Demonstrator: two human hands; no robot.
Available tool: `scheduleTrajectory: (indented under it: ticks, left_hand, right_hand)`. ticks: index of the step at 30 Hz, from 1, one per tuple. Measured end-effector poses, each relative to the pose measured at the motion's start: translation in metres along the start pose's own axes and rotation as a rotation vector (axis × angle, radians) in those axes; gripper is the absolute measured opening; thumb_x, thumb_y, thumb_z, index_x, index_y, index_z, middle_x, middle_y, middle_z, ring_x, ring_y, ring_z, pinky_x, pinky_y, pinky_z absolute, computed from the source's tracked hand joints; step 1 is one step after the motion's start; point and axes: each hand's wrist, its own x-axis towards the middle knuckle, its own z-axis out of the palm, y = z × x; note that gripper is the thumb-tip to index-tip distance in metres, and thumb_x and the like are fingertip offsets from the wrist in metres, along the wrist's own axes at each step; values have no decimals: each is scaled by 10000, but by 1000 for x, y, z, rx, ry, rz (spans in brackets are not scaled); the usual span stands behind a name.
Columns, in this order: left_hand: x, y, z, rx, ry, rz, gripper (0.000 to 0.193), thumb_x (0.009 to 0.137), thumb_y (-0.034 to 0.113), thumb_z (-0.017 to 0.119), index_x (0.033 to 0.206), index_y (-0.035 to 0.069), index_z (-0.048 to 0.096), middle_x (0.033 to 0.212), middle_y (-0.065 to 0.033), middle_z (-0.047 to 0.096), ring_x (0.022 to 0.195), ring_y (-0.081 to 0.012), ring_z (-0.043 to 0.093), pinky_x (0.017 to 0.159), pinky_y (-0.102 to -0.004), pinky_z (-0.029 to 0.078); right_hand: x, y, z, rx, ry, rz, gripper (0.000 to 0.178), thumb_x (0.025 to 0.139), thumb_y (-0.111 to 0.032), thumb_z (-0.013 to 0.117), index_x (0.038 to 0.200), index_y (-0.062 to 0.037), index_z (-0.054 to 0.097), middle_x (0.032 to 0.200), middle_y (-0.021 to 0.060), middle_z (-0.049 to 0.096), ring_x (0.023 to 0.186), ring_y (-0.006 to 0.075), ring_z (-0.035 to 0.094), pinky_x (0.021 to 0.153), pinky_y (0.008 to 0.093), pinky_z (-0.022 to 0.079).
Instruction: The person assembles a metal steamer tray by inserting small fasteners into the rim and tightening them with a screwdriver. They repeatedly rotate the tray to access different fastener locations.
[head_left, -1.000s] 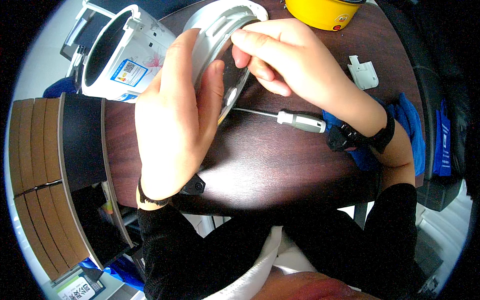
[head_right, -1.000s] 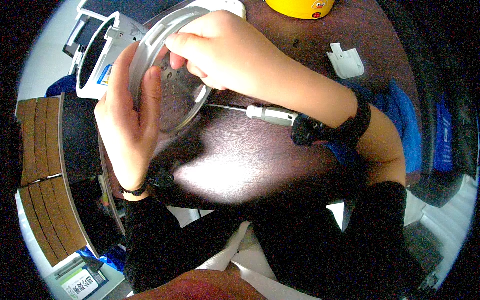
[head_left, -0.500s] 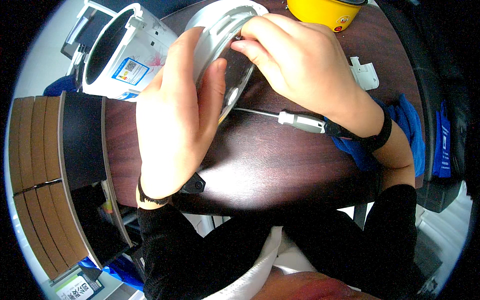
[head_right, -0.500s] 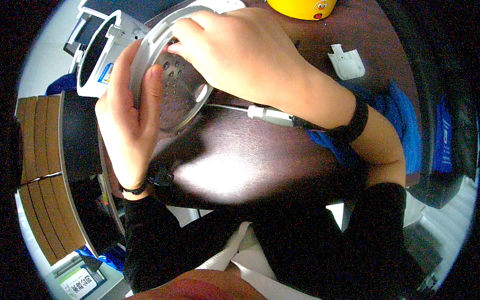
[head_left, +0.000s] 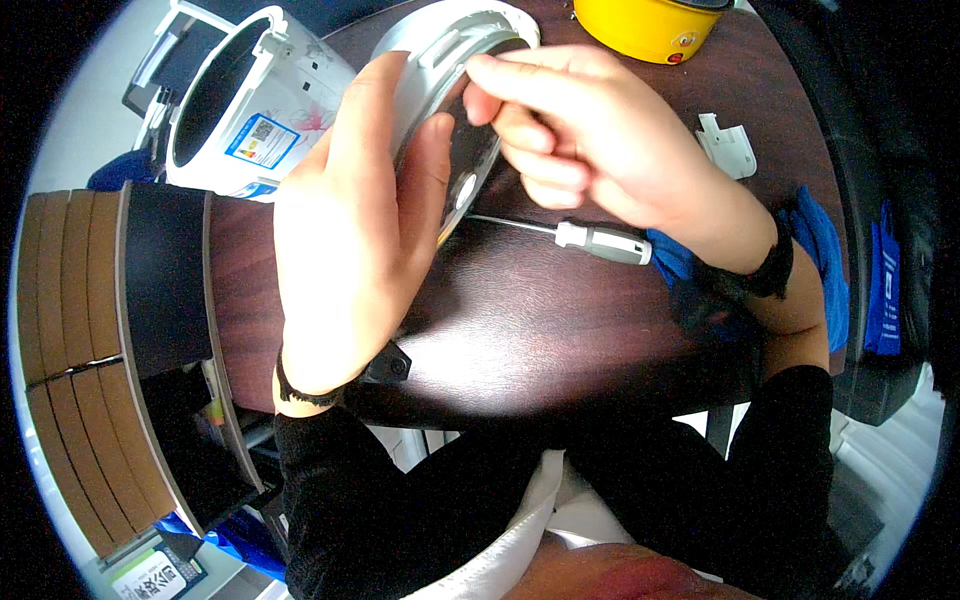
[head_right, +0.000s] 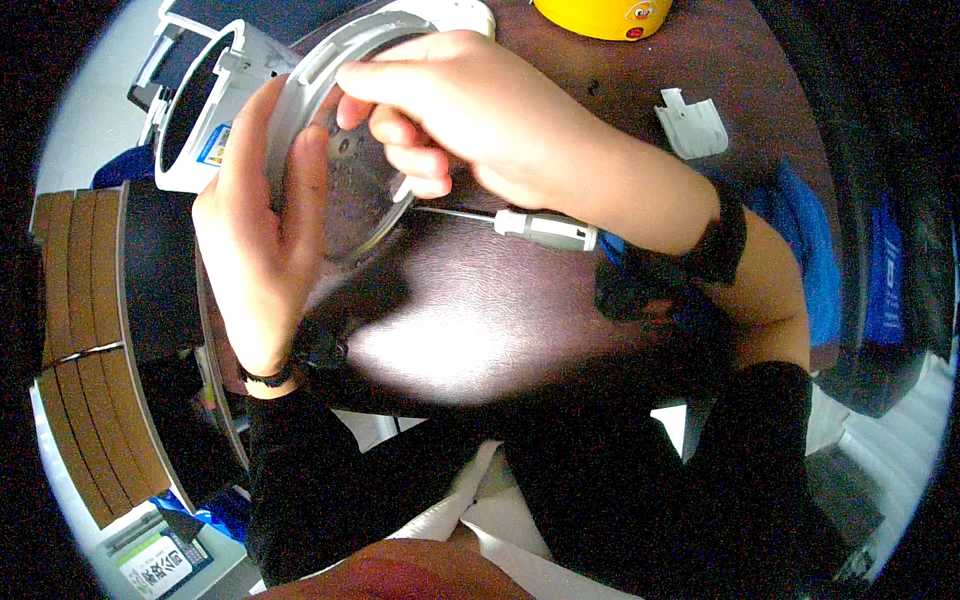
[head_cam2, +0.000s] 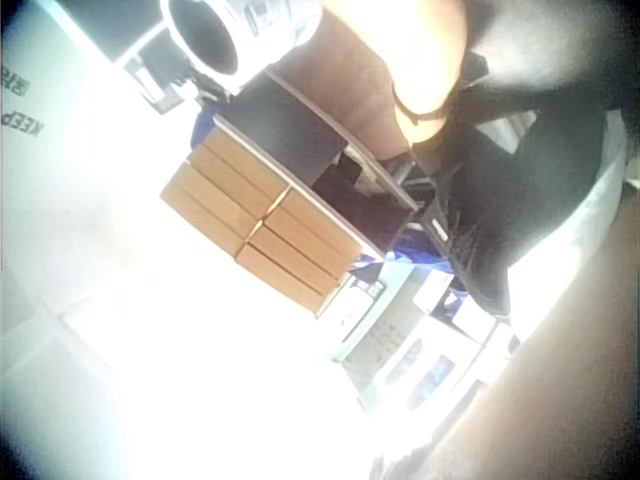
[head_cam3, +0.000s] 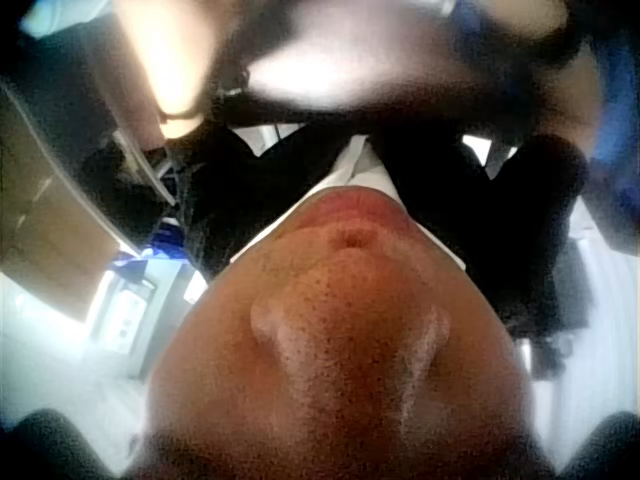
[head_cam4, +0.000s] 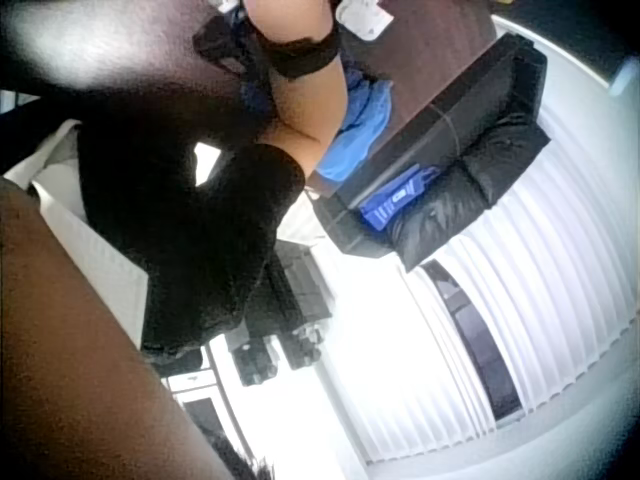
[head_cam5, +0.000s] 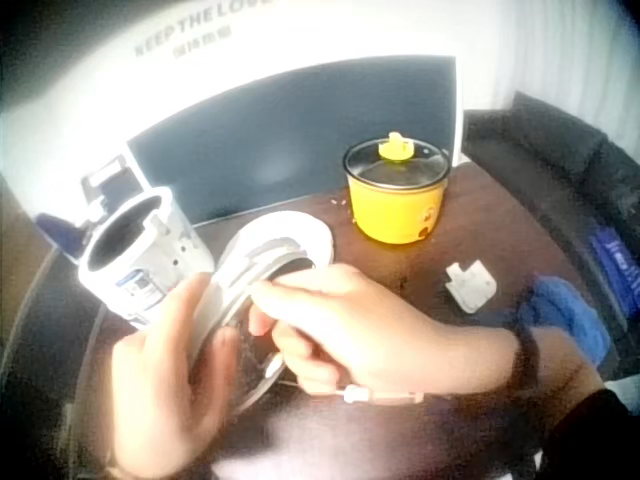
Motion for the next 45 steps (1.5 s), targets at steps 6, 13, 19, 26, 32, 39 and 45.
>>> scheduleTrajectory:
  ticks: [6, 13, 19, 26, 32, 39, 45]
  left_hand:
    - [-2, -1, 2, -13, 17, 11, 306, 908, 121, 601, 1184, 4, 538, 774, -185, 640, 659, -244, 664, 577, -313, 493]
    - [-6, 6, 9, 115, 56, -4, 340, 884, 134, 629, 1190, 18, 540, 792, -208, 645, 660, -308, 671, 560, -357, 510]
    - [-6, 8, 11, 153, 109, 20, 379, 867, 138, 653, 1210, 23, 538, 792, -210, 650, 674, -328, 672, 560, -367, 515]
    - [-2, 8, 0, 105, 117, -6, 367, 888, 139, 637, 1222, 24, 536, 808, -202, 660, 692, -287, 684, 589, -336, 519]
    - [-3, 7, -8, 11, 144, 12, 365, 896, 141, 630, 1229, 27, 534, 843, -193, 664, 727, -245, 688, 621, -312, 520]
    - [-9, 18, 6, 131, 311, 104, 433, 877, 143, 651, 1261, 7, 505, 938, -217, 666, 812, -304, 693, 681, -347, 545]
    - [-9, 11, 17, 173, 390, 203, 458, 872, 132, 653, 1268, -24, 486, 937, -214, 668, 773, -304, 692, 639, -344, 541]
  right_hand:
    - [3, 0, -2, -741, 197, -610, 135, 868, -115, 629, 972, -30, 631, 763, 137, 611, 623, 259, 600, 557, 303, 467]
    - [2, 13, 3, -128, 91, -236, 149, 926, -166, 575, 911, -19, 595, 682, 64, 570, 558, 145, 543, 505, 256, 427]
    - [-7, 3, 9, 840, -104, 311, 264, 985, -264, 477, 869, -35, 541, 616, -33, 438, 449, 52, 373, 406, 203, 315]
    - [0, -24, 0, 527, -136, 293, 307, 1002, -279, 432, 863, -25, 536, 611, -16, 470, 450, 76, 428, 413, 206, 356]
    - [4, -18, -3, -692, 254, -620, 122, 852, -128, 655, 919, -33, 619, 759, 94, 614, 647, 250, 612, 560, 310, 467]
    - [-5, -13, 6, -248, 232, -361, 173, 936, -177, 568, 897, -11, 599, 697, 31, 582, 589, 137, 567, 536, 265, 447]
    - [-9, -33, -1, 750, -121, 252, 283, 989, -270, 466, 857, -30, 539, 612, -33, 432, 472, 56, 383, 454, 198, 337]
